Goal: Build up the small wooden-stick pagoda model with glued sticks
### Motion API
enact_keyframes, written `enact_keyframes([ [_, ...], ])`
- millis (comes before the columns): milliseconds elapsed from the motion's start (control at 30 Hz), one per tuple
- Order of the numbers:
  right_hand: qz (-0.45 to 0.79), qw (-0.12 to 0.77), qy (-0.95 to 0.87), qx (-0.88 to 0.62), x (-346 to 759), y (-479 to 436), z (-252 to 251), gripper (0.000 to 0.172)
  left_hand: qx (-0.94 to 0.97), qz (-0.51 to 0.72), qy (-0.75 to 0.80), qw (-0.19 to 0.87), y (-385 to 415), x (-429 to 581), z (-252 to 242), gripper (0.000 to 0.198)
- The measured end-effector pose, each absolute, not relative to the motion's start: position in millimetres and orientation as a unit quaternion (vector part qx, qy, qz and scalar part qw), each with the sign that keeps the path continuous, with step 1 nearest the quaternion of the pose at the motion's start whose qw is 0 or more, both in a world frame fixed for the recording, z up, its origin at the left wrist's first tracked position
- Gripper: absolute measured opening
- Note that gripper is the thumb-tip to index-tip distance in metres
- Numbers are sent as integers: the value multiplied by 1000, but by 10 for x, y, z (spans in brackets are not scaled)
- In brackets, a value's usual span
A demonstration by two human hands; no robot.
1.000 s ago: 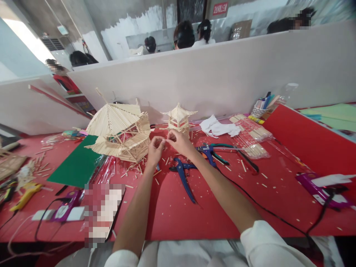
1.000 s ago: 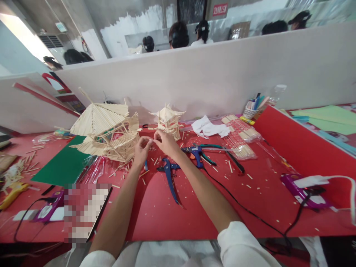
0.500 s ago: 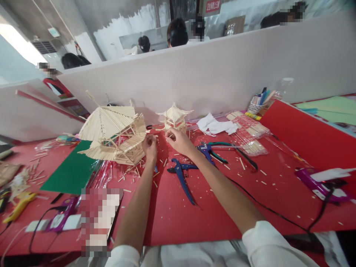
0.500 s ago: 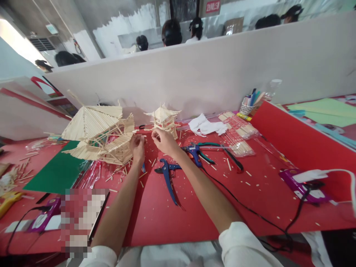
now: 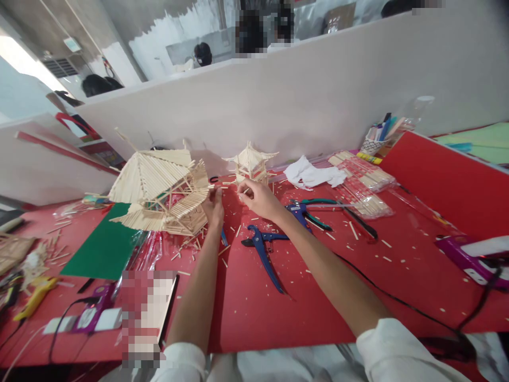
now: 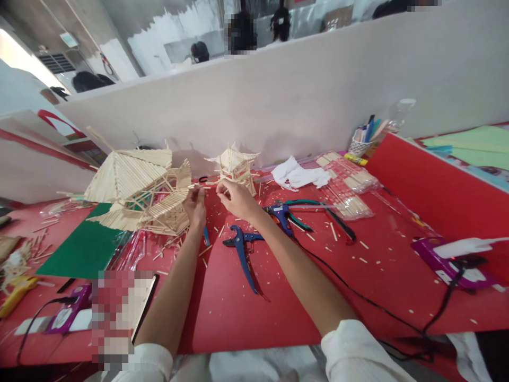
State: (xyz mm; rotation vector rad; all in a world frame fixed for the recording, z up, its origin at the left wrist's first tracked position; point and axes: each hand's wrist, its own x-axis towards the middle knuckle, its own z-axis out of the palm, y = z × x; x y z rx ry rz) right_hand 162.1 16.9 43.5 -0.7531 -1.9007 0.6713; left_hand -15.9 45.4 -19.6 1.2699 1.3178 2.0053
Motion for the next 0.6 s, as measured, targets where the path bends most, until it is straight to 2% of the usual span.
enact_keyframes([
  [600, 281, 457, -786, -308, 1597, 147, 418, 5, 398, 731, 493, 253, 486, -96, -118, 21],
])
